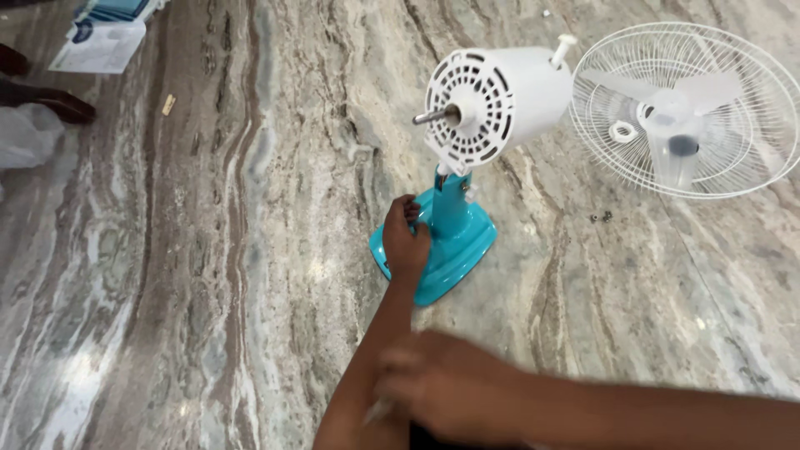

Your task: The person uses a screwdriver to remove screws from the back of a small electric fan's motor housing and neck. They detach the motor assembly from the base and then remove screws from the base's underside.

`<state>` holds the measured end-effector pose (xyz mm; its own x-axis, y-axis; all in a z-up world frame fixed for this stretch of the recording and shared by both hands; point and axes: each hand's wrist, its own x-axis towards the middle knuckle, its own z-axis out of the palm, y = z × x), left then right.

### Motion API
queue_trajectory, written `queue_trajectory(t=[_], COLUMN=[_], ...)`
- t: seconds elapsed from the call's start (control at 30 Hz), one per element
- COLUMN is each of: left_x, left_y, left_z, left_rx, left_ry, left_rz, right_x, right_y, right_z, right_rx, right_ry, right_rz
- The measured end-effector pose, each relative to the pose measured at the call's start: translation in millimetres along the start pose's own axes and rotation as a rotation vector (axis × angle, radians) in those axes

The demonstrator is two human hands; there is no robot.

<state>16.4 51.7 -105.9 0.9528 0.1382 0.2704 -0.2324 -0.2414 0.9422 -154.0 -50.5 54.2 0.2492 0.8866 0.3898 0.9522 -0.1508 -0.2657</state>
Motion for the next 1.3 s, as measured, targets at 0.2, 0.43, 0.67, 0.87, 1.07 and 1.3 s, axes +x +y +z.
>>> queue_trajectory(t=[0.2, 0.43, 0.67, 0.87, 1.07, 1.3], left_x=[-2.5, 47.8, 82.2, 86.0, 89.1, 90.8], left_y=[68.7, 236.6, 332.4, 333.2, 313.0, 317.7], left_z=[-29.7, -87.4, -22.2, 8.4, 7.3, 7.2], left_rx=[-0.062, 0.074, 0.874, 1.303, 1.225, 1.003], left_ry=[0.046, 0.03, -0.323, -0.566, -0.453, -0.511], left_rz=[0.151, 0.732, 0.852, 0.42, 0.45, 0.385], right_x=[-35.4, -84.6, -128.6, -221.0, -334.4, -322.6], right_y=[86.9, 189.2, 155.7, 103.9, 66.8, 104.9], right_z=[-90.8, -129.4, -108.6, -81.3, -47.0, -60.4], right_rx=[0.354, -0.177, -0.346, -0.346, 0.049, 0.153], right_ry=[-0.491, -0.904, -0.498, -0.399, 0.304, 0.622], right_rz=[0.768, 0.945, 1.087, 1.258, 1.695, 1.414])
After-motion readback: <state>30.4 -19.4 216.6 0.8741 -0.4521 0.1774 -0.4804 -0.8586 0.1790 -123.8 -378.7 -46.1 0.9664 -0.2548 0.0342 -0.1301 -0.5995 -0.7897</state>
